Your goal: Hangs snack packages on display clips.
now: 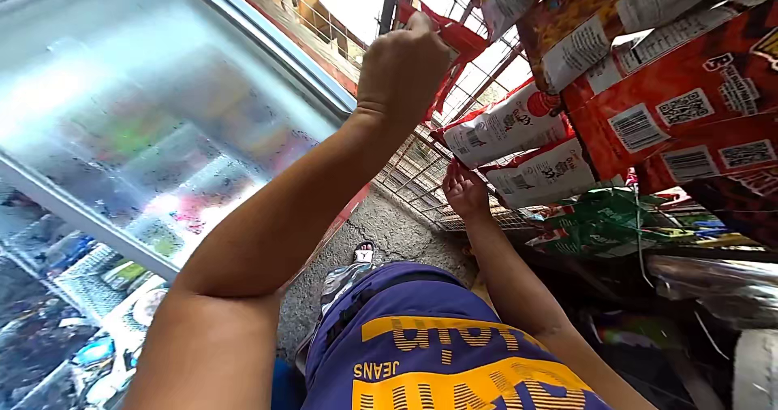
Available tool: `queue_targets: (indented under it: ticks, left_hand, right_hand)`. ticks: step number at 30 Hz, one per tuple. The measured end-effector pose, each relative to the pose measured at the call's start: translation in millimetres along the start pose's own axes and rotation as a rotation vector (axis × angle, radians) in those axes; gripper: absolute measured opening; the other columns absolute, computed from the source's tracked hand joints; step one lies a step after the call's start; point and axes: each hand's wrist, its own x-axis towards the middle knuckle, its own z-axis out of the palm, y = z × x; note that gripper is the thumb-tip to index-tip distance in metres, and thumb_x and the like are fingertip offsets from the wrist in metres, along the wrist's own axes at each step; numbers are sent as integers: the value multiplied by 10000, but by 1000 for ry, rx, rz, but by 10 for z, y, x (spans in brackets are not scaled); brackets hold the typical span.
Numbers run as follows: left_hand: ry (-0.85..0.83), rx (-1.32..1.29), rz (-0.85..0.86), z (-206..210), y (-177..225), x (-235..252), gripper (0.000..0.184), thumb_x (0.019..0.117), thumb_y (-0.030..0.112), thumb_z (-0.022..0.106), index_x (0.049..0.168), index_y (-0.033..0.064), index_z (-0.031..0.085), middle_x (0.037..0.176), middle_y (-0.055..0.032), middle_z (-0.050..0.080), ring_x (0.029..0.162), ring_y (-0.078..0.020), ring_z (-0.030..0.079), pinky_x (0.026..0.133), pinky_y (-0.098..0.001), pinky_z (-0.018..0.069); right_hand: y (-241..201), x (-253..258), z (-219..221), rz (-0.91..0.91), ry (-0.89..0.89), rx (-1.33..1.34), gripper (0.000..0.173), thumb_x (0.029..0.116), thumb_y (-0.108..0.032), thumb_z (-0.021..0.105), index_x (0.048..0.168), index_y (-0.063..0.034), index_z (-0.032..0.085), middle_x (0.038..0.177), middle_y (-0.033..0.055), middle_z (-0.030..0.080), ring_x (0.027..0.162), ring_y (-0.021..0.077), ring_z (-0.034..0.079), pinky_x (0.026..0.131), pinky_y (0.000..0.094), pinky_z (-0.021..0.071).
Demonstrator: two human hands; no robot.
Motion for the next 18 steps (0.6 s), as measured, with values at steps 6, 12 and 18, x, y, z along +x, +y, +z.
queue_targets:
  ticks: [6, 12, 18]
  left_hand:
    - [-68, 29, -51, -20, -23, 138, 306, 973, -120, 421, 1204, -125, 622, 1174, -260, 639, 940, -407, 689, 738, -504, 532]
    - [-140, 34, -54, -16, 26, 248, 260, 971, -121, 430, 1154, -142, 614, 1149, -279, 644, 973, -419, 687, 765, -514, 534]
    - [-162, -13, -50, 106, -88, 274, 292, 948, -140, 455, 1187, -122, 622, 1200, -274, 631, 974, -443, 682, 759, -553, 541]
  right_hand:
    - [-9, 20, -4, 5, -21, -20, 279, 1080, -184, 363, 1261, -95, 557, 1080, 17, 690, 872, 81, 684, 790, 223, 560]
    - [-17, 26, 3, 16, -4, -17, 279, 1087, -201, 353, 1261, -102, 548, 1088, 20, 687, 895, 81, 683, 803, 221, 557]
    - [-32, 52, -24, 19, 23, -51, 347, 1079, -206, 320, 1297, -88, 564, 1158, 14, 692, 923, 75, 683, 801, 223, 546]
